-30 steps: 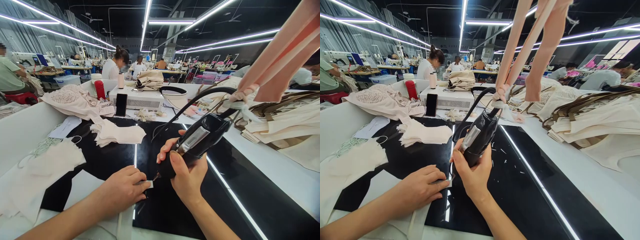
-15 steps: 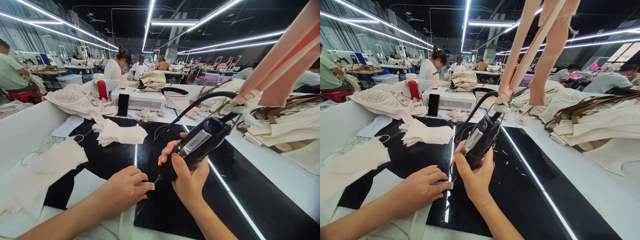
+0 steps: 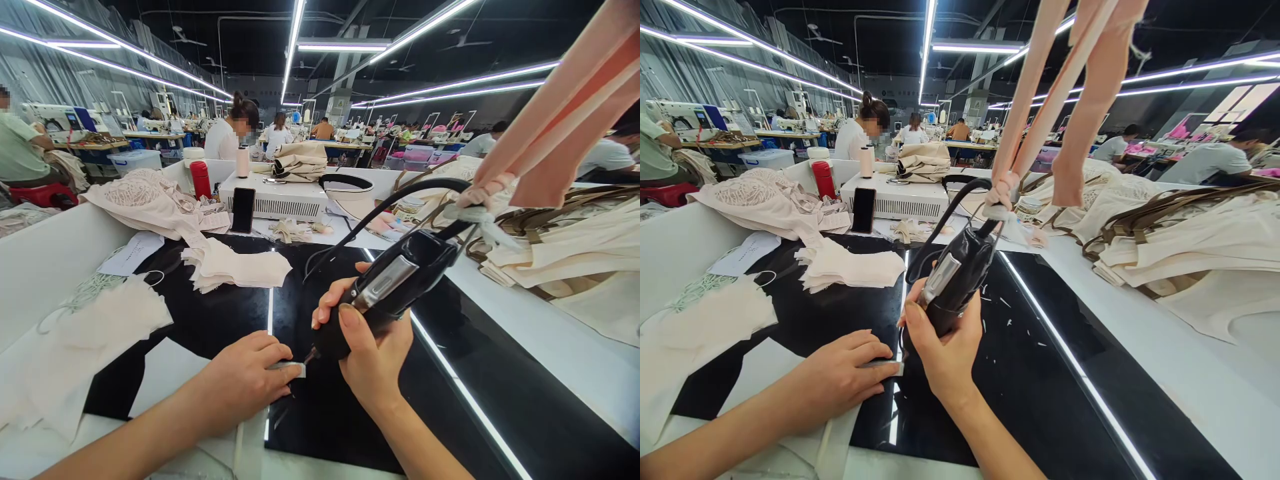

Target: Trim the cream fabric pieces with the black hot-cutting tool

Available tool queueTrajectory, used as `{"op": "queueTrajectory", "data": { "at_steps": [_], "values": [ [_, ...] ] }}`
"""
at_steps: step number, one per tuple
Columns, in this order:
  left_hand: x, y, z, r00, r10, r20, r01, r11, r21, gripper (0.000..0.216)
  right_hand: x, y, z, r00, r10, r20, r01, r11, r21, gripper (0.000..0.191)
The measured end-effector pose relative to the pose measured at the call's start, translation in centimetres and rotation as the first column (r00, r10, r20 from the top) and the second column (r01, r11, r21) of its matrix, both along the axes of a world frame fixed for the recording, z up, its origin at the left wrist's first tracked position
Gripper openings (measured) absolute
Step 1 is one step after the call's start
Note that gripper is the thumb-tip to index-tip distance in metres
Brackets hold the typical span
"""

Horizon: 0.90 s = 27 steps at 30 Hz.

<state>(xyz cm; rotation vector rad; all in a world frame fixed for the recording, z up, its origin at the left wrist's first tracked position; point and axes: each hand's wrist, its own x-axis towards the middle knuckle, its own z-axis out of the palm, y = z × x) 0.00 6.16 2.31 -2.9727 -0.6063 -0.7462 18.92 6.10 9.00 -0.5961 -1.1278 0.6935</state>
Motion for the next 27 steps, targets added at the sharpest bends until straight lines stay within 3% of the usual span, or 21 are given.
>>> {"op": "queueTrajectory", "data": {
  "at_steps": [22,27],
  "values": [
    [-0.12,-0.04,0.10,1.000,0.000,0.003,0.000,1.000,-0.009,0.021,-0.30,-0.25,0.00,0.999,-0.028,0.030,0.029,0.999,-0.018,0.020],
    [-0.14,-0.15,0.32,1.000,0.004,-0.011,-0.004,1.000,-0.016,0.022,-0.13,-0.80,0.18,1.000,-0.014,-0.011,0.013,0.999,-0.039,0.028]
  ]
}}
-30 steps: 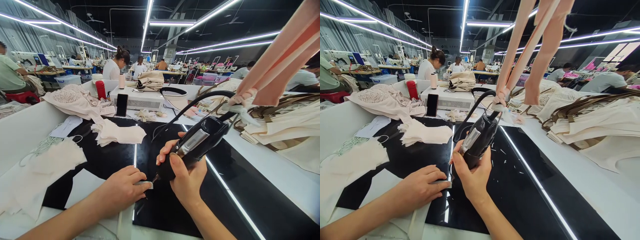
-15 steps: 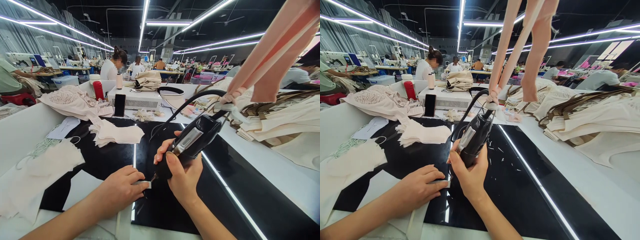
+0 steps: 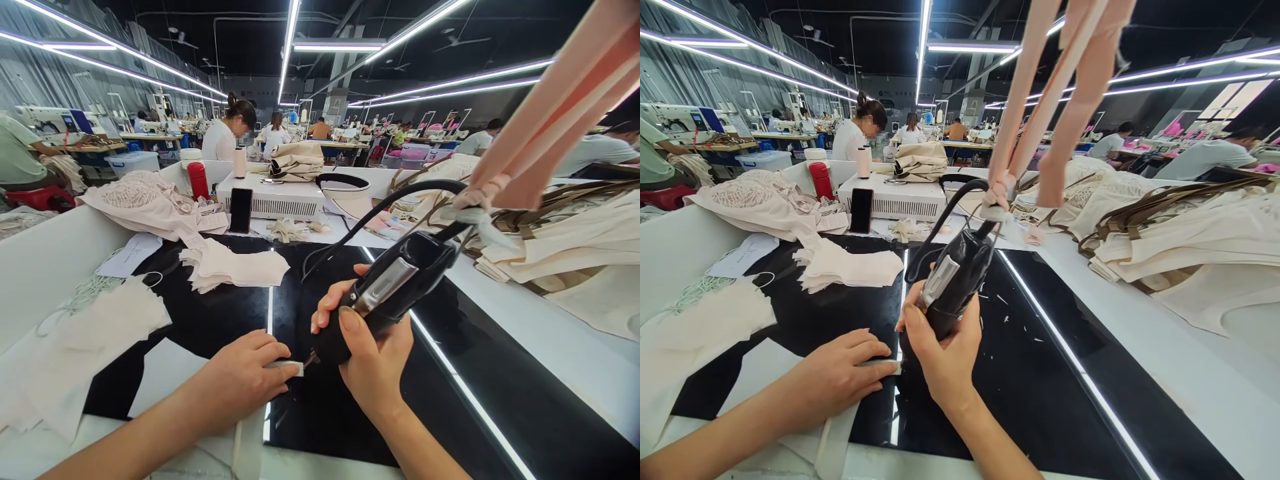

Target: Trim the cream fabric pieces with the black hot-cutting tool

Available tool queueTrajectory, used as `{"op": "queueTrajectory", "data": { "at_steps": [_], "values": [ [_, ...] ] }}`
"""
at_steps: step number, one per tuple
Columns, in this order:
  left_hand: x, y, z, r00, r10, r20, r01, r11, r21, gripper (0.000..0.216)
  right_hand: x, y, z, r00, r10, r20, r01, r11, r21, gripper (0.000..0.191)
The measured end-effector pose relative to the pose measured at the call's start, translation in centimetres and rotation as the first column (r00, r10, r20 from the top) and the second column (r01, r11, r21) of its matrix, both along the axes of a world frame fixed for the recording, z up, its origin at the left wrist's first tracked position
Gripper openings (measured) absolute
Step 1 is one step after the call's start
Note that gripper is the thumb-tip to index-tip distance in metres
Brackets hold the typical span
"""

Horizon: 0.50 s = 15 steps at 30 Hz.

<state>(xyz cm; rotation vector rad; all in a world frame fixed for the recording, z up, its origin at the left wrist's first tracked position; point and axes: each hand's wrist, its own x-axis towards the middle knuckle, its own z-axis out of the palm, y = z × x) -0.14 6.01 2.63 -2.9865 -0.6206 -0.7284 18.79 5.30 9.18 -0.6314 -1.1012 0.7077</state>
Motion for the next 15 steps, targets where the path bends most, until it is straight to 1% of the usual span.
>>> {"op": "queueTrajectory", "data": {
  "at_steps": [6,12,15],
  "values": [
    [0.11,0.14,0.39,1.000,-0.009,0.010,0.009,1.000,0.022,0.020,-0.26,-0.46,-0.25,0.999,0.041,-0.021,-0.040,0.999,0.021,0.038],
    [-0.14,-0.04,0.62,1.000,-0.006,0.000,0.006,1.000,-0.008,0.020,-0.21,-0.56,-0.15,1.000,0.008,0.024,-0.008,1.000,-0.008,0.030],
    [-0.61,-0.30,0.77,1.000,0.013,0.012,-0.012,0.998,-0.057,0.021,-0.09,-0.69,-0.06,0.999,-0.005,0.040,0.006,1.000,-0.019,0.033]
  ]
}}
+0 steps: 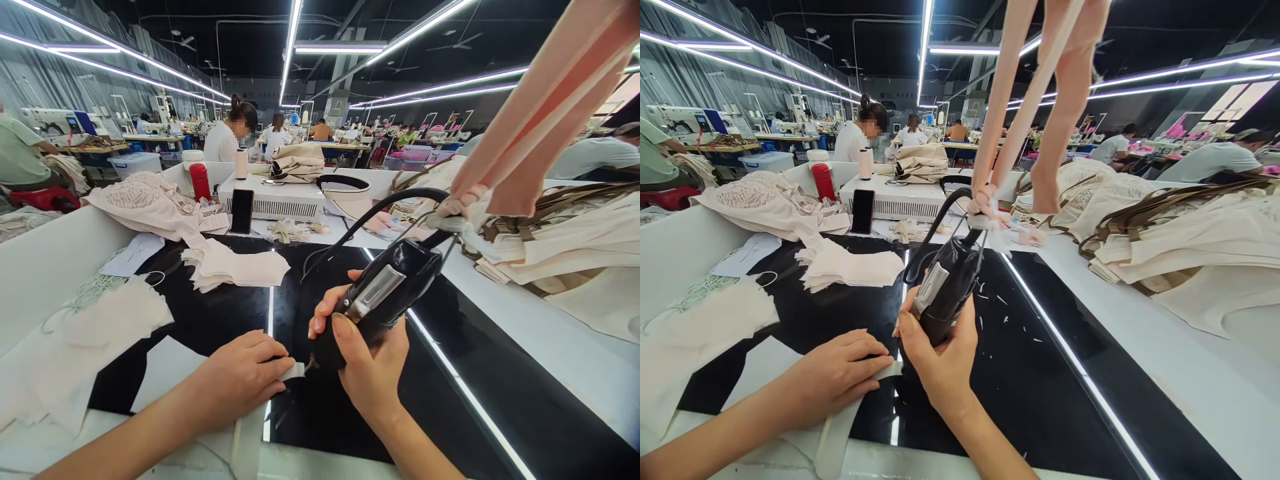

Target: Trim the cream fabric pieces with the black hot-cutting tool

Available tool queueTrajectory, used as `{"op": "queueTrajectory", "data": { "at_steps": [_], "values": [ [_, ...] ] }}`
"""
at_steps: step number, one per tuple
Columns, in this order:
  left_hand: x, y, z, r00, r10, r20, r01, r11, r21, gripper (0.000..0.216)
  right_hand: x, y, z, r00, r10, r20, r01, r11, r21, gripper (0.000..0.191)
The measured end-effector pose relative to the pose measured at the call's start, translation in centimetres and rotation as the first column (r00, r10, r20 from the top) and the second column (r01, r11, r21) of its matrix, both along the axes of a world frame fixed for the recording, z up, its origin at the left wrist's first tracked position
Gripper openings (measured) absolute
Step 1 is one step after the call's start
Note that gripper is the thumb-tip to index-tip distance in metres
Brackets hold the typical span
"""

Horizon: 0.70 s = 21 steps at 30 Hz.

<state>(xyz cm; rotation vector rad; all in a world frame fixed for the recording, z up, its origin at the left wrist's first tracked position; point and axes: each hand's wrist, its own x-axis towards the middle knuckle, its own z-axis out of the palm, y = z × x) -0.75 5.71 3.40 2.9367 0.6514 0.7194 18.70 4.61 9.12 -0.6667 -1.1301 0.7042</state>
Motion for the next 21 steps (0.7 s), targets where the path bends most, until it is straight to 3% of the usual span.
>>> {"op": "queueTrajectory", "data": {
  "at_steps": [10,21],
  "values": [
    [-0.7,-1.3,0.0,0.995,0.045,0.086,-0.042,0.998,-0.040,0.020,0.1,-0.3,0.2,1.000,-0.014,0.022,0.014,1.000,0.004,0.037],
    [-1.0,-1.8,-1.1,0.991,0.042,0.126,-0.038,0.999,-0.033,0.022,0.6,-0.3,0.0,1.000,-0.018,0.006,0.019,1.000,-0.006,0.038]
  ]
}}
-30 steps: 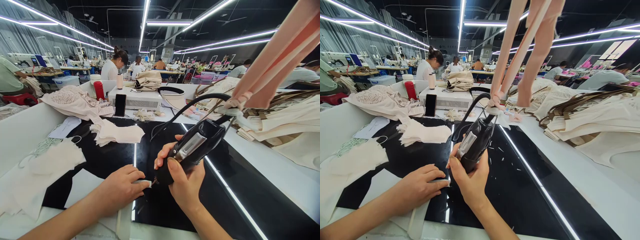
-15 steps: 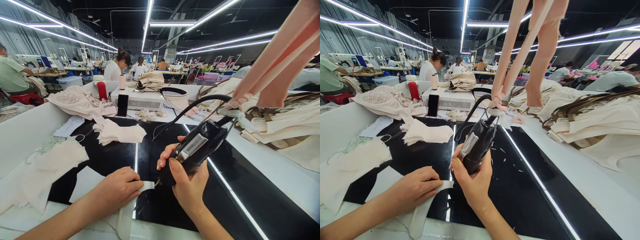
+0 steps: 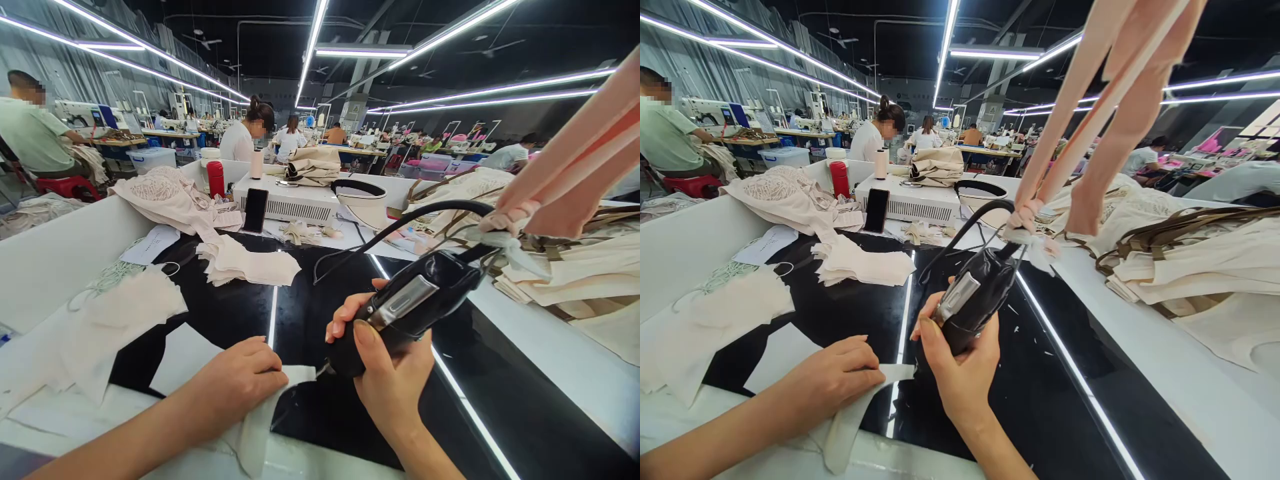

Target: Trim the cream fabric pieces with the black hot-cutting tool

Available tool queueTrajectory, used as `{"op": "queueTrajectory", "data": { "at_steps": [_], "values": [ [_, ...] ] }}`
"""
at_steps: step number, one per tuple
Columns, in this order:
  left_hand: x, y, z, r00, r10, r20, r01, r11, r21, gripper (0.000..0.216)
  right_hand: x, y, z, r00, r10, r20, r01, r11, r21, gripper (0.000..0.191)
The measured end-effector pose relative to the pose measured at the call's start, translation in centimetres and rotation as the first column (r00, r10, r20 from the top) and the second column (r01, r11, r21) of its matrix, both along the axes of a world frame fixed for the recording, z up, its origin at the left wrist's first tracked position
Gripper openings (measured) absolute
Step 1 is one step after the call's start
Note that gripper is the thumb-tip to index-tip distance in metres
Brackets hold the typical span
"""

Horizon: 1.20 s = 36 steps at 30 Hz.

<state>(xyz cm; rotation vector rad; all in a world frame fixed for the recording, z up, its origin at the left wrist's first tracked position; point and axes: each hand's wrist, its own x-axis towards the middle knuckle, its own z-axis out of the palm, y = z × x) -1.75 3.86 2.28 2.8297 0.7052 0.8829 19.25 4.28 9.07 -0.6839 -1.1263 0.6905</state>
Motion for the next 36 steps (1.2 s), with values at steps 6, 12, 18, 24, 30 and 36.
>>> {"op": "queueTrajectory", "data": {
  "at_steps": [6,12,18,24,30,36],
  "values": [
    [0.32,-0.01,-0.12,1.000,0.002,-0.006,-0.001,0.998,0.064,0.022,-0.19,0.44,0.41,0.999,-0.044,-0.017,0.044,0.999,0.027,0.036],
    [0.38,-0.14,0.23,1.000,-0.007,-0.001,0.007,1.000,0.028,0.023,-0.13,0.35,0.09,0.999,-0.049,0.007,0.049,0.999,0.015,0.033],
    [0.13,-0.27,-0.07,1.000,-0.013,0.012,0.013,1.000,-0.025,0.023,-0.11,0.19,0.05,0.999,-0.048,0.023,0.047,0.999,0.022,0.036],
    [0.61,-0.44,0.55,0.998,0.032,-0.044,-0.035,0.997,-0.068,0.028,-0.13,0.19,0.11,0.999,-0.043,0.010,0.043,0.999,0.028,0.036],
    [0.88,-0.45,0.59,0.996,0.049,-0.077,-0.052,0.998,-0.047,0.035,-0.16,0.18,0.22,0.999,-0.042,-0.007,0.042,0.999,0.022,0.036],
    [0.73,-0.69,0.15,0.994,0.045,-0.096,-0.049,0.998,-0.039,0.039,-0.86,0.39,0.45,0.999,-0.013,-0.050,0.014,1.000,0.016,0.035]
  ]
}}
